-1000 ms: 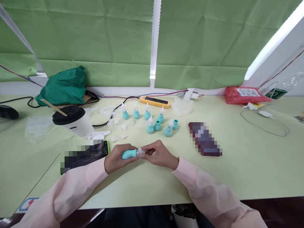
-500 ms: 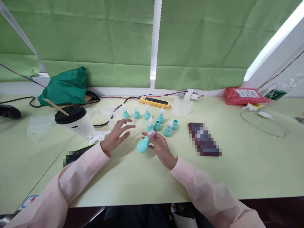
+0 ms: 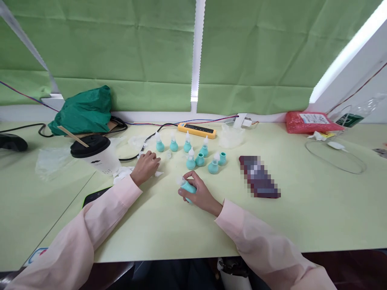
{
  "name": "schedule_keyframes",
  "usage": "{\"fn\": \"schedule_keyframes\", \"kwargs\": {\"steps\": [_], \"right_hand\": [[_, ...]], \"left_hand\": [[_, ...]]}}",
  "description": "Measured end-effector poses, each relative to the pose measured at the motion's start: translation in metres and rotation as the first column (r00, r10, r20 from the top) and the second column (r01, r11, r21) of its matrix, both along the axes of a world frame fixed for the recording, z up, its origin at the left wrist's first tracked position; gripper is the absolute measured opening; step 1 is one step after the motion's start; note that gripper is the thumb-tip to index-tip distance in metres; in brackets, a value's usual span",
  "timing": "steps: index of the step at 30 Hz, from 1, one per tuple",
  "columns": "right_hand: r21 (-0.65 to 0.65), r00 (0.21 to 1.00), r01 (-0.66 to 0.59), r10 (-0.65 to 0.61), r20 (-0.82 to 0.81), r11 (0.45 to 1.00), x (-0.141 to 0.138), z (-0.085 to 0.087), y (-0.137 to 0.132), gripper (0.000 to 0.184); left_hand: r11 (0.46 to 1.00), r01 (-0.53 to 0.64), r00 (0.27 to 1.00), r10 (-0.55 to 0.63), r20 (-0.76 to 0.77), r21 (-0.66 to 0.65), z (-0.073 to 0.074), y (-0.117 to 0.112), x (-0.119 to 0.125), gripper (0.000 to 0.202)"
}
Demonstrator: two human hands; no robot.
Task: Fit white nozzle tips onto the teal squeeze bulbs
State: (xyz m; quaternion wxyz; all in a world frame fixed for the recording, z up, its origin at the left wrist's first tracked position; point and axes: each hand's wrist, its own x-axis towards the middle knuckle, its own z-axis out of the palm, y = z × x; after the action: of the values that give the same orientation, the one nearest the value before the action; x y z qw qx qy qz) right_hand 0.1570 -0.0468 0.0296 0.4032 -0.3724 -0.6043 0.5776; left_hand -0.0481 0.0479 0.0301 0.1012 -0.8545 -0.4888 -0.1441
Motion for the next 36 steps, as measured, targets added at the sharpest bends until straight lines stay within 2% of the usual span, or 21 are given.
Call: {"fn": "schedule_keyframes", "kwargs": {"steps": [2, 3, 4, 5, 6, 8, 9, 12, 16, 21, 25, 29, 34, 36], "right_hand": [[0.056, 0.999, 0.038, -0.039, 0.004, 0.998, -0.001, -0.001, 0.001, 0.023], [0.097, 0.998, 0.067, -0.068, 0.007, 0.993, -0.001, -0.001, 0.001, 0.022], [0.143, 0.995, 0.096, -0.100, 0.017, 0.985, -0.001, -0.002, 0.002, 0.020], [0.190, 0.991, 0.123, -0.131, 0.032, 0.974, -0.001, -0.002, 0.002, 0.019], [0.233, 0.986, 0.143, -0.160, 0.055, 0.962, -0.001, -0.003, 0.002, 0.020], [0.307, 0.970, 0.169, -0.213, 0.116, 0.937, 0.000, -0.004, 0.002, 0.024], [0.342, 0.959, 0.176, -0.239, 0.150, 0.923, 0.001, -0.004, 0.002, 0.026], [0.467, 0.919, 0.185, -0.320, 0.230, 0.865, 0.002, -0.004, 0.000, 0.028], [0.615, 0.881, 0.191, -0.410, 0.237, 0.765, 0.002, -0.001, -0.002, 0.026], [0.669, 0.857, 0.170, -0.444, 0.262, 0.723, 0.002, 0.000, -0.002, 0.025], [0.692, 0.837, 0.091, -0.431, 0.337, 0.717, 0.002, -0.003, -0.002, 0.024], [0.721, 0.789, 0.021, -0.455, 0.413, 0.692, 0.003, -0.007, -0.002, 0.025], [0.755, 0.631, -0.136, -0.531, 0.566, 0.642, 0.005, -0.010, -0.002, 0.030], [0.740, 0.624, -0.173, -0.510, 0.593, 0.650, 0.006, -0.009, -0.001, 0.031]], "left_hand": [[0.997, 0.022, 0.974, -0.004, 0.225, -0.079, 0.007, -0.010, 0.003, 0.016], [0.983, 0.076, 0.909, 0.000, 0.418, -0.166, 0.010, -0.017, 0.006, 0.018], [0.942, 0.188, 0.777, 0.030, 0.628, -0.277, 0.013, -0.026, 0.010, 0.020], [0.871, 0.327, 0.625, 0.092, 0.775, -0.367, 0.015, -0.035, 0.014, 0.022], [0.788, 0.446, 0.498, 0.176, 0.849, -0.425, 0.016, -0.043, 0.019, 0.024], [0.648, 0.607, 0.313, 0.336, 0.888, -0.460, 0.015, -0.057, 0.027, 0.026], [0.609, 0.647, 0.241, 0.407, 0.881, -0.458, 0.013, -0.062, 0.031, 0.027], [0.567, 0.695, 0.067, 0.562, 0.825, -0.443, 0.007, -0.068, 0.036, 0.023], [0.530, 0.741, -0.064, 0.666, 0.743, -0.412, 0.000, -0.069, 0.038, 0.017], [0.549, 0.742, -0.159, 0.701, 0.695, -0.384, -0.003, -0.070, 0.039, 0.014], [0.567, 0.728, -0.169, 0.693, 0.701, -0.385, -0.003, -0.070, 0.039, 0.015], [0.582, 0.717, -0.111, 0.639, 0.761, -0.384, -0.001, -0.072, 0.038, 0.015], [0.627, 0.638, -0.004, 0.584, 0.812, -0.448, -0.001, -0.073, 0.037, 0.023], [0.616, 0.624, 0.041, 0.587, 0.808, -0.480, -0.002, -0.072, 0.036, 0.025]]}}
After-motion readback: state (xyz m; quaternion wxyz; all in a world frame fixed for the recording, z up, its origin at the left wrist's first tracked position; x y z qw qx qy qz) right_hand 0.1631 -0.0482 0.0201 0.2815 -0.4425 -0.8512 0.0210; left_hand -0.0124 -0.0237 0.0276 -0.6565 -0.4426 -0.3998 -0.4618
